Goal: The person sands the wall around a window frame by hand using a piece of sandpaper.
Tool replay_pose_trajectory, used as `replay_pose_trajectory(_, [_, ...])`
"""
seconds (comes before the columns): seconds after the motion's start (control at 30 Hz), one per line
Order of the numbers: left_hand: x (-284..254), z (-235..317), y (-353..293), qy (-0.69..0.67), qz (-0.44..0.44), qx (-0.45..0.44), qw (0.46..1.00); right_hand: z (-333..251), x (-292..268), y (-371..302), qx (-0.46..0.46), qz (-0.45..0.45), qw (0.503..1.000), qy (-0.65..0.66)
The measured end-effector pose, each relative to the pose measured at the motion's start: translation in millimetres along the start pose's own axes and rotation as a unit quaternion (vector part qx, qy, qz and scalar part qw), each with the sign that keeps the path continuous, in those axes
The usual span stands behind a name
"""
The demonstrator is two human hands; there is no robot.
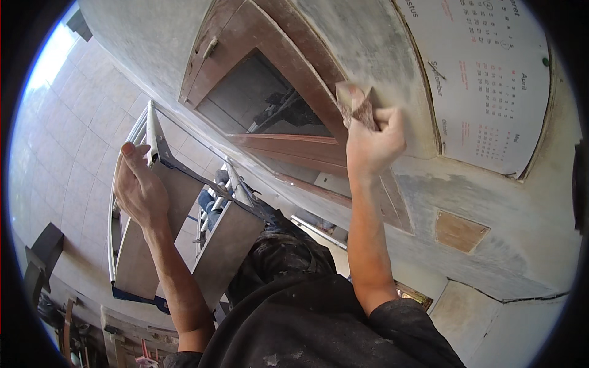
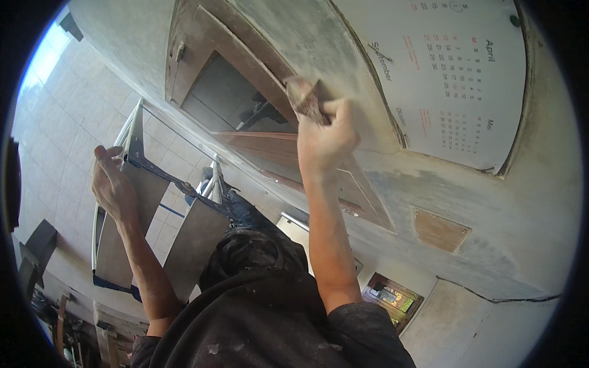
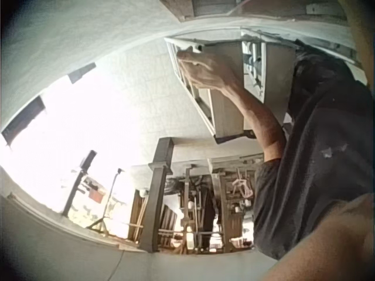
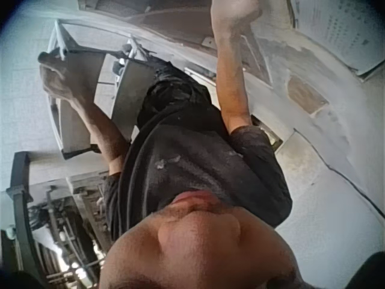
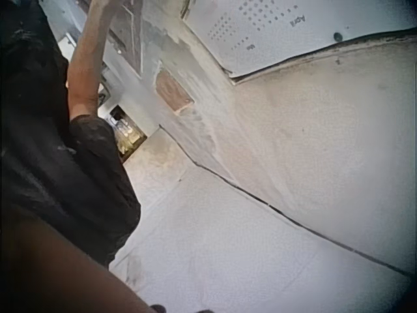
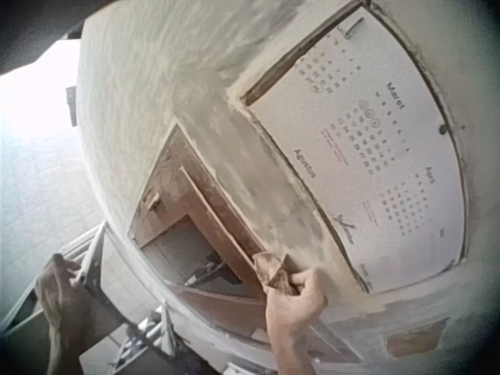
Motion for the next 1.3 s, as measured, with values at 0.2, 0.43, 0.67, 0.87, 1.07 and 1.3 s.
replay_pose_trajectory(0.2, [-0.1,-10.5,-0.7,-0.006,-0.016,-0.014,1.000,-22.5,11.8,15.7,0.000,0.004,0.998,0.055])
replay_pose_trajectory(0.43, [0.5,-5.5,1.4,0.010,-0.001,-0.005,1.000,35.8,-49.8,-15.1,0.177,0.007,0.984,0.035])
replay_pose_trajectory(0.67, [0.3,-11.1,-0.3,0.010,-0.014,-0.018,1.000,-0.5,-15.4,5.0,0.053,0.027,0.997,0.039])
replay_pose_trajectory(0.87, [3.7,1.1,-2.0,0.010,-0.007,-0.008,1.000,37.3,-28.0,-13.2,0.102,0.014,0.993,0.056])
replay_pose_trajectory(1.07, [3.1,-2.0,-2.2,0.016,-0.020,-0.007,1.000,26.0,-32.2,-2.8,0.091,0.032,0.992,0.076])
replay_pose_trajectory(1.3, [5.5,-2.3,0.0,0.012,-0.010,-0.008,1.000,104.1,-54.0,-60.5,0.218,-0.126,0.965,0.074])
Point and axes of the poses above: each hand's wrist, its own y-axis towards the middle knuckle, its own x-axis out of the palm, z = x × y, the point moved 9 cm from there along y, towards the middle knuckle, and after that the axes turned 3 degrees about x, right-handed, at the moved point
